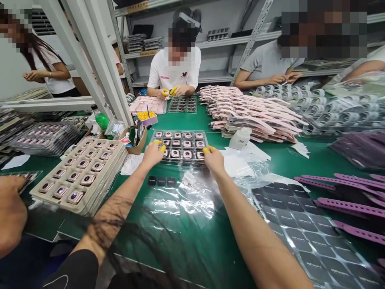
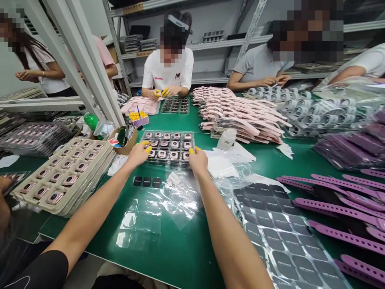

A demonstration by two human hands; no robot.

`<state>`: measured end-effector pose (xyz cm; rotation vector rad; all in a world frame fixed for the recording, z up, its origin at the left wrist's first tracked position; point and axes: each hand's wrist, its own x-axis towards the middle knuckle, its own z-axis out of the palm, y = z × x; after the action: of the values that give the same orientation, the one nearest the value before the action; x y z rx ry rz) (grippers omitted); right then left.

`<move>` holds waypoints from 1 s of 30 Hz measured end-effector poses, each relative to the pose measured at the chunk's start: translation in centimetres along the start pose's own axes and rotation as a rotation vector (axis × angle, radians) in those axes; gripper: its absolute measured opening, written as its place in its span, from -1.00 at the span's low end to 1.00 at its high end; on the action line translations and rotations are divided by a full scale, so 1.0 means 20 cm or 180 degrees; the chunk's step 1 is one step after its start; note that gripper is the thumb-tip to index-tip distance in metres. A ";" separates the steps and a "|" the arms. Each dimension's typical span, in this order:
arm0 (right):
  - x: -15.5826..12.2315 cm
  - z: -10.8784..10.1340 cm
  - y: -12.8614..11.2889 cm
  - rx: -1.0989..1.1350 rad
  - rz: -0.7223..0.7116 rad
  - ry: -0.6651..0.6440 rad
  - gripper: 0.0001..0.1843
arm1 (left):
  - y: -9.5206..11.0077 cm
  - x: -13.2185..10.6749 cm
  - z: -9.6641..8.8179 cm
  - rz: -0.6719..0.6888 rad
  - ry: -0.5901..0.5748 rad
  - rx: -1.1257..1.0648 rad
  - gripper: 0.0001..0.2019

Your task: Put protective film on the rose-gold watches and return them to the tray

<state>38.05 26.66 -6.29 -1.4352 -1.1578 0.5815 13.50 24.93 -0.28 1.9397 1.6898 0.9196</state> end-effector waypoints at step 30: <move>-0.64 -0.20 -0.19 -0.0103 -0.2578 -0.2049 -0.61 | 0.06 -0.56 0.09 -0.1539 -0.2089 -0.3376 -0.43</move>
<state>35.34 13.11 -5.01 -0.6808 -2.1059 0.4386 14.95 13.99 -3.10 0.8927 0.8864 0.6515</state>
